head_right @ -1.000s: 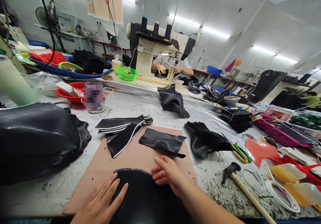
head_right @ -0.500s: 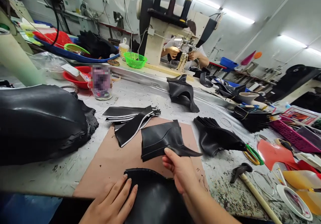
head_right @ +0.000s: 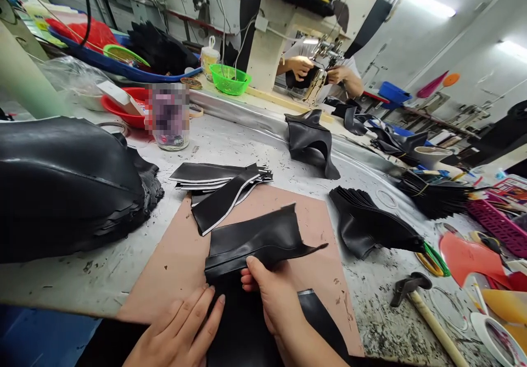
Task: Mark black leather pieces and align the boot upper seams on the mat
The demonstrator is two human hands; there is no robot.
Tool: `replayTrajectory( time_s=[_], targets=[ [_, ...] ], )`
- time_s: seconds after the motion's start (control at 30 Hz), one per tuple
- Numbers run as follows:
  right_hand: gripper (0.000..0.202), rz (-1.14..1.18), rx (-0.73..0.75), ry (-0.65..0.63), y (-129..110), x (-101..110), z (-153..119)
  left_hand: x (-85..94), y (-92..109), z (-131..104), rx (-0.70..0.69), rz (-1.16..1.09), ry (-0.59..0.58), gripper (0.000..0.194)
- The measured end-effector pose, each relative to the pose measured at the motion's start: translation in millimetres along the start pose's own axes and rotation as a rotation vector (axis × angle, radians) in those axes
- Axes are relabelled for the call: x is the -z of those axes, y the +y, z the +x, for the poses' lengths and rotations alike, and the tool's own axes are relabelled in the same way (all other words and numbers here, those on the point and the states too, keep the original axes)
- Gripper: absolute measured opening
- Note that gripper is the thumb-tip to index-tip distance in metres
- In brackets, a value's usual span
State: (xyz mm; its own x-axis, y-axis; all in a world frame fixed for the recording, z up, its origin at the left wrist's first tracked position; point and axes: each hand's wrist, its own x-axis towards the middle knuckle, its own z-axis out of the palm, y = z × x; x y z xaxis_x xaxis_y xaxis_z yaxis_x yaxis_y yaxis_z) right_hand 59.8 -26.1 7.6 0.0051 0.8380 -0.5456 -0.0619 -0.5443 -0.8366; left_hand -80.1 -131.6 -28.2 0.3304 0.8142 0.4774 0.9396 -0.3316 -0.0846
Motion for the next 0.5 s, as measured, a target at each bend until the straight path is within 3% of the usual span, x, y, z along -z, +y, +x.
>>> replayTrajectory(
  time_s=[0.23, 0.5],
  targets=[
    [0.032, -0.302, 0.100, -0.030, 17, 8, -7, -3.6, 0, -6, -0.050, 0.059, -0.026, 0.032],
    [0.034, -0.412, 0.135, -0.031, 17, 12, -6, -4.3, 1, -7, -0.009, 0.029, -0.006, 0.031]
  ],
)
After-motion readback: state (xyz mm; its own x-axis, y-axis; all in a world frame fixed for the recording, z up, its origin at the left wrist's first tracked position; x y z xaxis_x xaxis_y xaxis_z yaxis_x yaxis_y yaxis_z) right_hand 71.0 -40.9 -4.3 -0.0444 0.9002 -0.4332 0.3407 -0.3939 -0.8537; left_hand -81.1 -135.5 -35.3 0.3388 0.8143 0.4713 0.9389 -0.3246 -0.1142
